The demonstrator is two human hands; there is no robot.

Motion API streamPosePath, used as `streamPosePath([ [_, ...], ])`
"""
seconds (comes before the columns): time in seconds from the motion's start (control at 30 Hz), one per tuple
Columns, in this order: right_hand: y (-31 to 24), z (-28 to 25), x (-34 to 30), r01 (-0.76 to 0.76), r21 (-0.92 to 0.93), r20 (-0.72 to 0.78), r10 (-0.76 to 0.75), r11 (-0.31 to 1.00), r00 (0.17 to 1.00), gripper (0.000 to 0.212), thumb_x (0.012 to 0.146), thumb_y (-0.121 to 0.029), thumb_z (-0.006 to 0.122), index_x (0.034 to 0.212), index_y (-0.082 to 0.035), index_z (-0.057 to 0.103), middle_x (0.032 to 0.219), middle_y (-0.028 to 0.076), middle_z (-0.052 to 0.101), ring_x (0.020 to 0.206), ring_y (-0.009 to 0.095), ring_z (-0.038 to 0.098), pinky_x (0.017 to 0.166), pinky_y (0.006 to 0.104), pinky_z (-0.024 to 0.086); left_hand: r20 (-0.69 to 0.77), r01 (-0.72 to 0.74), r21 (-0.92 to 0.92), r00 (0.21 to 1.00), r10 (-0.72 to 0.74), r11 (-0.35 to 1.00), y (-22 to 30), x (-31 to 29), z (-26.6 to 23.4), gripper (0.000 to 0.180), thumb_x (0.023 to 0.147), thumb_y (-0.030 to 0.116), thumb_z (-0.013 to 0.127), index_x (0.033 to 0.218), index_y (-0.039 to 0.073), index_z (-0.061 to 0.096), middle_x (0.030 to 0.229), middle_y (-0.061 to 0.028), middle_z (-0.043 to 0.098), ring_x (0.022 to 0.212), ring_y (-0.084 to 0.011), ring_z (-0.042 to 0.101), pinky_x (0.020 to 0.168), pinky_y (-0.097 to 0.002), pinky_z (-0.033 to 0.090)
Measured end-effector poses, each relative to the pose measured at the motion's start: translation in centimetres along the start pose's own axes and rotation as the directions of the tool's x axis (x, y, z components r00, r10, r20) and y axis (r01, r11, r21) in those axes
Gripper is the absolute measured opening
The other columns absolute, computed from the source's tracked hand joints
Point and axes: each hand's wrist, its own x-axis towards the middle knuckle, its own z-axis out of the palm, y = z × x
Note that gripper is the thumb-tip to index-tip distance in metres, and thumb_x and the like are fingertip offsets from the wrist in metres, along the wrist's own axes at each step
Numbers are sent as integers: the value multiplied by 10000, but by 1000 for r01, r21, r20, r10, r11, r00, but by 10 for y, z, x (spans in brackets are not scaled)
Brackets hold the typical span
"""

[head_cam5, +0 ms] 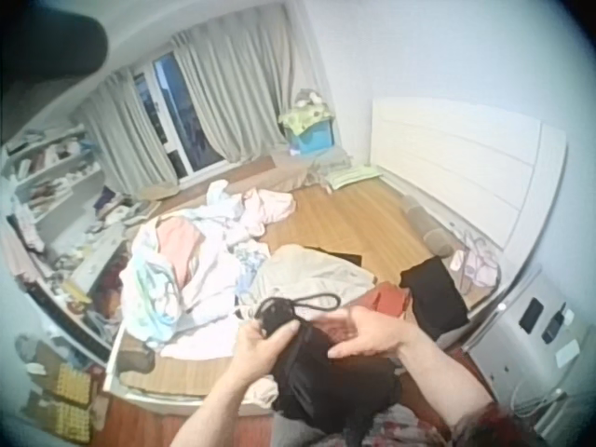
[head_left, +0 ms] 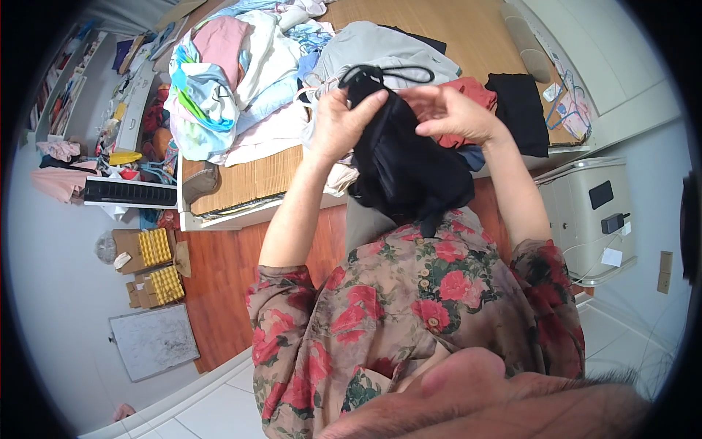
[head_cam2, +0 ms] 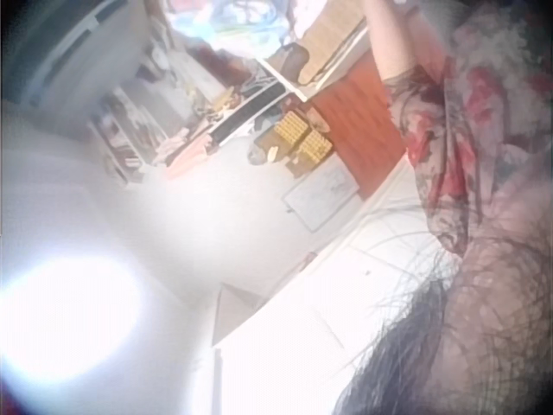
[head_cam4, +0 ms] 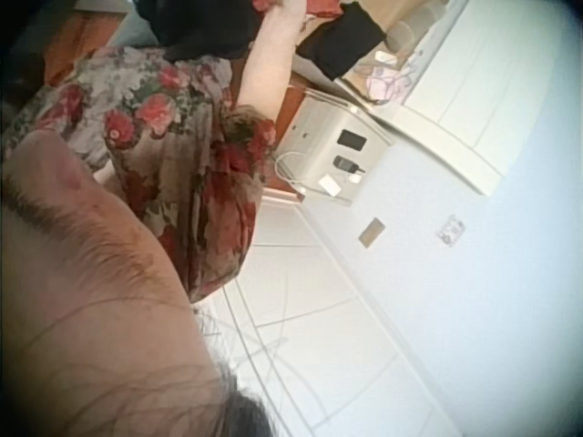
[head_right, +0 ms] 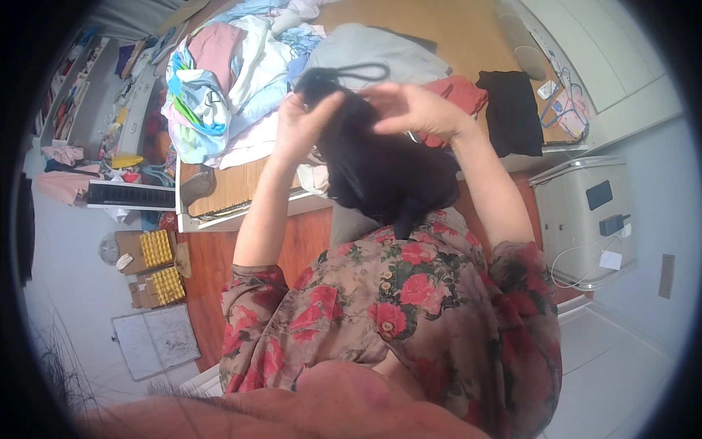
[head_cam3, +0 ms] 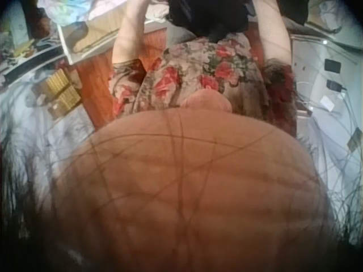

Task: The person folds clothes by hand, handling items including a black pair of pants, a grey shirt, and a red shirt one at a time on a flat surface.

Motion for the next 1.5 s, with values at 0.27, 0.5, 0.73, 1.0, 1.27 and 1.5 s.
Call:
streamPosePath([
  [0.27, 47, 5, -1, -70, -259, 87, 95, 963, 992, 454, 744, -196, 747, 1101, 48, 609, 1015, 80, 676, 943, 138, 593, 871, 298, 453, -24, -182, -162, 983, 180, 970, 80, 17, -43, 115, 833, 47, 685, 941, 7, 678, 837, -18, 680, 719, -65, 616, 638, -195, 499],
  [0.5, 97, -1, -30, -57, -646, 41, 109, 762, 993, 267, 757, -135, 672, 975, 13, 627, 919, 196, 647, 870, 315, 622, 765, 380, 475, -285, -285, -1, 919, 273, 959, 97, -25, -90, 129, 833, 0, 650, 958, -35, 654, 904, -49, 668, 777, -104, 618, 728, -229, 497],
  [0.73, 92, 32, -92, 65, -657, 194, 85, 751, 977, 188, 753, -142, 666, 882, -4, 657, 892, 155, 629, 878, 344, 589, 782, 413, 469, -298, -518, 254, 761, 576, 817, 77, -88, -165, 176, 856, 143, 641, 880, -5, 551, 900, -86, 570, 817, -171, 552, 746, -296, 464],
  [1.0, 143, 74, -91, 58, -430, 133, -1, 901, 991, 278, 786, -96, 599, 1028, 39, 607, 1011, 187, 625, 993, 358, 579, 872, 409, 456, -138, -598, 542, 630, 764, 590, 111, -88, -132, 473, 880, 450, 608, 792, 3, 482, 670, -103, 496, 534, -170, 492, 451, -272, 407],
  [1.27, 164, 80, -95, -38, -302, 45, 54, 953, 998, 221, 825, -91, 574, 1031, -9, 584, 963, 170, 627, 929, 343, 588, 827, 402, 463, 122, -761, -78, 634, 764, 644, 140, -109, -158, 290, 942, 296, 510, 1011, 14, 505, 790, -82, 427, 511, -184, 402, 396, -303, 329],
  [1.5, 156, 65, -74, 23, -473, -161, -112, 881, 981, 353, 818, -62, 566, 1171, -62, 544, 932, 149, 607, 911, 328, 575, 812, 397, 454, 541, -800, -5, 503, 674, 600, 181, -112, -140, 327, 923, 198, 518, 1181, -1, 491, 854, -113, 456, 603, -224, 480, 464, -329, 401],
])
